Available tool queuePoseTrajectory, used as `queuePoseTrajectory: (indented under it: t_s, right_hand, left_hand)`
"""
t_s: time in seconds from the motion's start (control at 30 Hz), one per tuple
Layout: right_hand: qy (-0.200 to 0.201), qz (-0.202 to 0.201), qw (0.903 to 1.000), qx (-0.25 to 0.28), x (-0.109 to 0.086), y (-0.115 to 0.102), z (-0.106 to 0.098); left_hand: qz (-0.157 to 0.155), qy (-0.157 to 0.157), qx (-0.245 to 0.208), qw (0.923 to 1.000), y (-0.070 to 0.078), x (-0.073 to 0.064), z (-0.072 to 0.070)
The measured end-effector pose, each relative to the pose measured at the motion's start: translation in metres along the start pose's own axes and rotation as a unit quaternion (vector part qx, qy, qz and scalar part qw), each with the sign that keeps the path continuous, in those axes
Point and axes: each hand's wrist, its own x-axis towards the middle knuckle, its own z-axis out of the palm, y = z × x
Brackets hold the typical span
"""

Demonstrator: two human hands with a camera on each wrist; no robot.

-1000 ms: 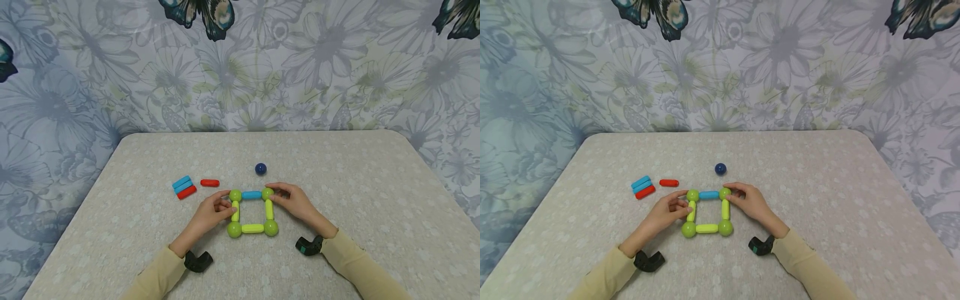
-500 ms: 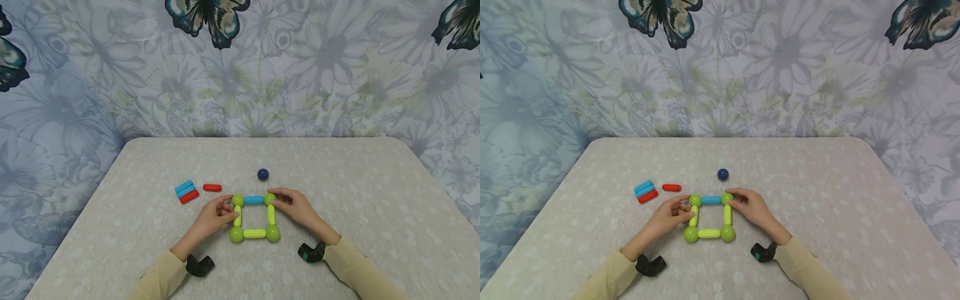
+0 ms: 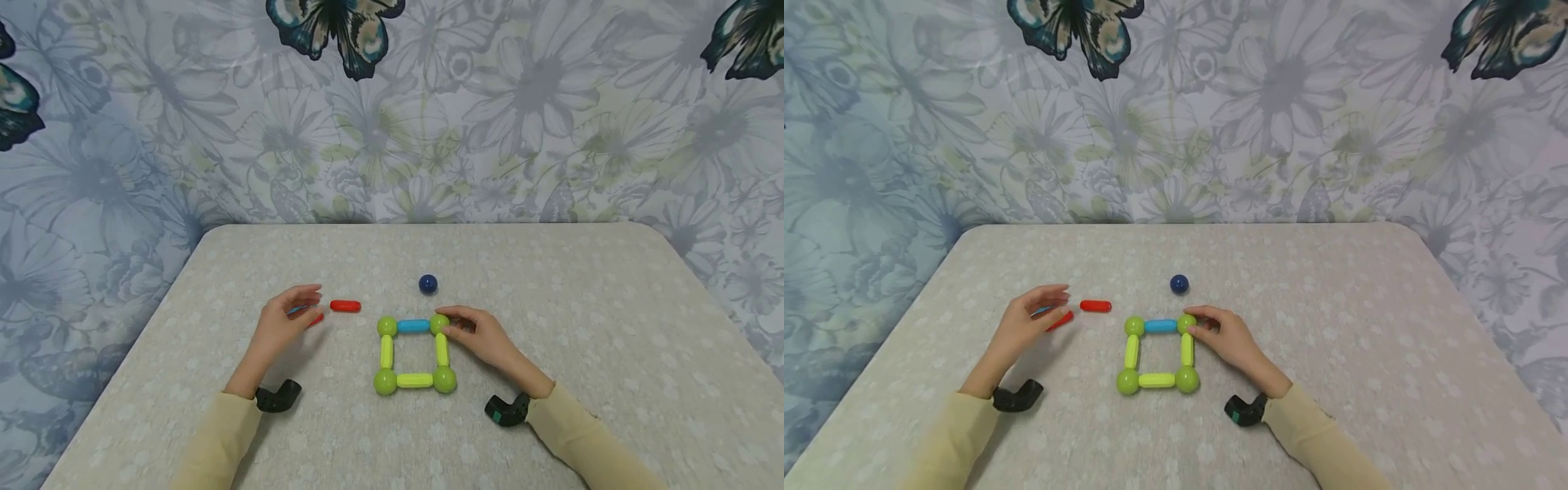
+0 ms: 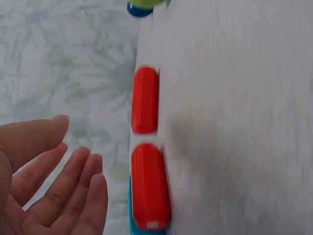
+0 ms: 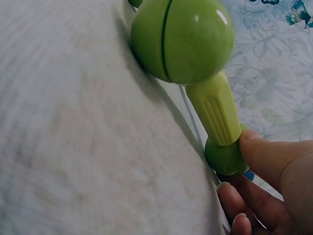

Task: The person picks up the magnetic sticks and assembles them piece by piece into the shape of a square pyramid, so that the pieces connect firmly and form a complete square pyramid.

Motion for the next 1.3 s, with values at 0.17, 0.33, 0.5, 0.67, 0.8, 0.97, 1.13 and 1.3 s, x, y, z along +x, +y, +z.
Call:
queuePoseTrajectory:
  t_s: [0.17,0.33,0.5,0.67,0.8,0.97,1.13,1.3]
  right_hand:
    - [-0.002,0.004,1.0000,0.003,0.001,0.001,0.000]
    - [0.000,0.004,1.0000,0.001,0.000,0.000,0.000]
    - [-0.004,0.009,0.9999,0.004,-0.002,0.000,0.000]
    - [0.001,0.012,0.9999,-0.002,-0.002,-0.001,0.000]
    - [0.003,0.006,1.0000,-0.003,-0.001,0.000,0.000]
    - [0.005,-0.003,1.0000,0.002,0.000,0.001,0.000]
    - [0.005,0.005,1.0000,-0.002,0.000,-0.001,-0.001]
    - [-0.001,0.012,0.9999,0.001,0.000,-0.002,-0.002]
  left_hand:
    - [-0.010,0.014,0.063,0.9979,-0.012,-0.004,-0.017]
    - [0.015,0.024,0.123,0.9920,-0.021,-0.011,-0.022]
    - [0.038,0.007,0.148,0.9883,-0.018,-0.014,-0.016]
    - [0.027,-0.027,0.159,0.9865,-0.015,-0.012,-0.006]
    - [0.030,-0.046,0.200,0.9782,-0.012,-0.010,0.000]
    - [0.027,-0.069,0.213,0.9741,-0.005,-0.011,0.005]
    - [-0.026,-0.119,0.077,0.9895,0.002,-0.013,0.014]
    - [-0.079,-0.190,-0.105,0.9730,0.008,-0.018,0.030]
